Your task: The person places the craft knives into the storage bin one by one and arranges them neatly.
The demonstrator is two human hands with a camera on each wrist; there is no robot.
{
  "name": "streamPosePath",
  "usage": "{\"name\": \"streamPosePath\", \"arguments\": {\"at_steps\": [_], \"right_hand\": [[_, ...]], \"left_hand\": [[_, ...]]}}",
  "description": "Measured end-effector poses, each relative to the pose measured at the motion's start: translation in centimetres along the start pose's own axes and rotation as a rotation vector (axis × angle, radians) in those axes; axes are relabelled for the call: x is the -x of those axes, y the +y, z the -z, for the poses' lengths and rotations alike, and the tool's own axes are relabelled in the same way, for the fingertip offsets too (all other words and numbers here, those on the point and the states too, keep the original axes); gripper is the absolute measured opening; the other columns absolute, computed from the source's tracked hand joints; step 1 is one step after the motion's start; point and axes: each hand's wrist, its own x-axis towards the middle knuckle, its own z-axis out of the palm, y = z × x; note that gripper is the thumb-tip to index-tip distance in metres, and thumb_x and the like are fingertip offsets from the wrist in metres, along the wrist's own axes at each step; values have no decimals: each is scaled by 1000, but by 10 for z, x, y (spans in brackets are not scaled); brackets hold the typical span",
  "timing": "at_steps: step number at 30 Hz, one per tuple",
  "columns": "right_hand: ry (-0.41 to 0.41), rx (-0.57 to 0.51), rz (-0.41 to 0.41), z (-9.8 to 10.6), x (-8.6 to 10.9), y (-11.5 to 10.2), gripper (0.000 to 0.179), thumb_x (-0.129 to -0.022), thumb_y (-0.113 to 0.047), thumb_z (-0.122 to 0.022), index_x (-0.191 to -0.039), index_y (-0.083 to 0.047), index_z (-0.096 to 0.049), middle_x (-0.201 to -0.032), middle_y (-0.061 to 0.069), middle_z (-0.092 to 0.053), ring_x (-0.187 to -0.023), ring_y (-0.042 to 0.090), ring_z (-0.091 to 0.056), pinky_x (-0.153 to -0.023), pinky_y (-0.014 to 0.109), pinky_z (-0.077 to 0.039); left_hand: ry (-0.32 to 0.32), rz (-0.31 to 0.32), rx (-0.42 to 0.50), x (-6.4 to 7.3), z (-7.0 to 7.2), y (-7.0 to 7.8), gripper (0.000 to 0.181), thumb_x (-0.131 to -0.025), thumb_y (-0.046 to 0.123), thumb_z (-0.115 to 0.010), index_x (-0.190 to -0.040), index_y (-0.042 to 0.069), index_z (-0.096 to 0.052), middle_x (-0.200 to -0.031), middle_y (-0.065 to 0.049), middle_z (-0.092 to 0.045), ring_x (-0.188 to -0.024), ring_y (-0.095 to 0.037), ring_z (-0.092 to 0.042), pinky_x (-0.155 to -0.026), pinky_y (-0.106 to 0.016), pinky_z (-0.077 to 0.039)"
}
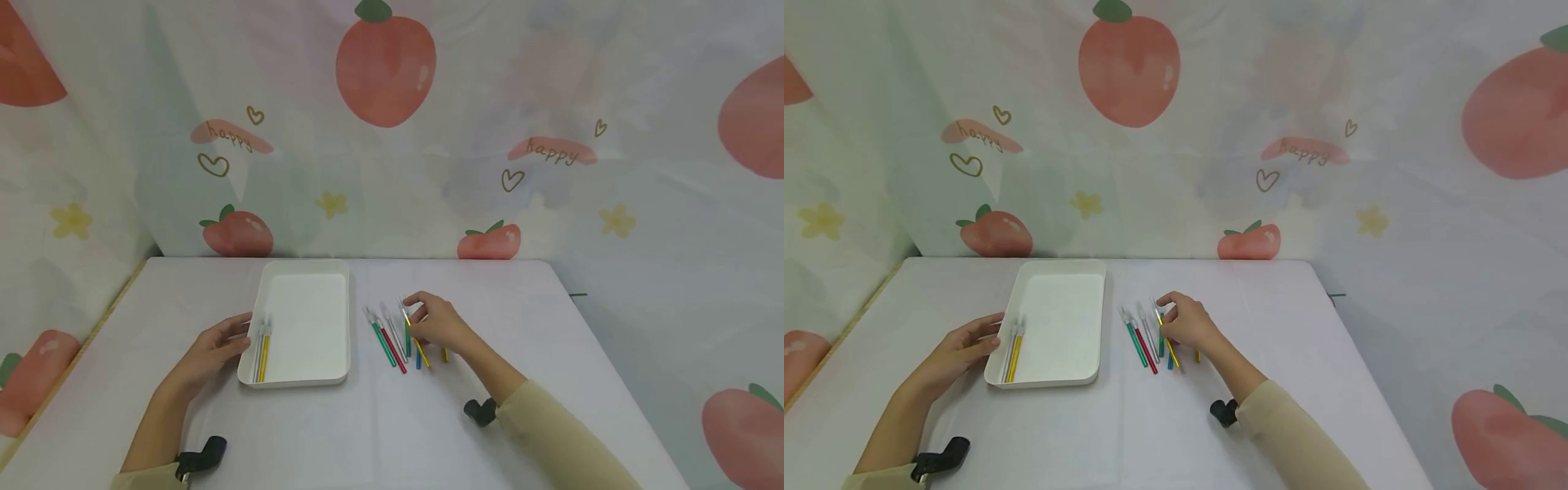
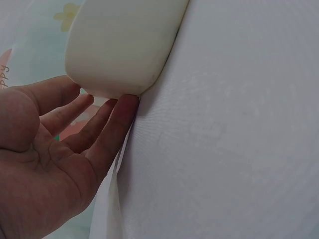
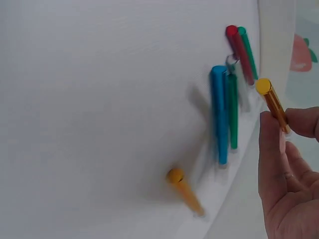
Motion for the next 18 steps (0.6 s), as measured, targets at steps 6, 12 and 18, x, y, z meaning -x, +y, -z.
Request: {"name": "streamPosePath", "arguments": {"at_steps": [6, 12, 18], "right_hand": [[-20, -49, 40, -9, -2, -20, 49, -85, -3, -72, -131, -15, -59, -95, 9, -62, -70, 22, -65, -65, 32, -59], [-45, -73, 85, -23, -7, -41, 49, -85, -2, -71, -131, -14, -59, -95, 9, -63, -72, 22, -66, -65, 33, -59], [-90, -109, 111, -37, -13, -61, 51, -83, -2, -71, -131, -15, -59, -96, 8, -64, -73, 24, -68, -68, 39, -60]], "left_hand": [[-12, -10, 28, 0, 0, 0, 62, -101, 23, -60, -154, 3, -33, -150, -27, -42, -135, -41, -43, -89, -12, -44], [-4, -1, 9, 1, 1, 1, 63, -101, 24, -60, -154, 5, -33, -150, -26, -42, -136, -41, -44, -88, -12, -44], [2, 1, 3, 0, 0, 2, 63, -101, 25, -60, -154, 5, -33, -150, -26, -42, -135, -41, -45, -88, -12, -44]]}}
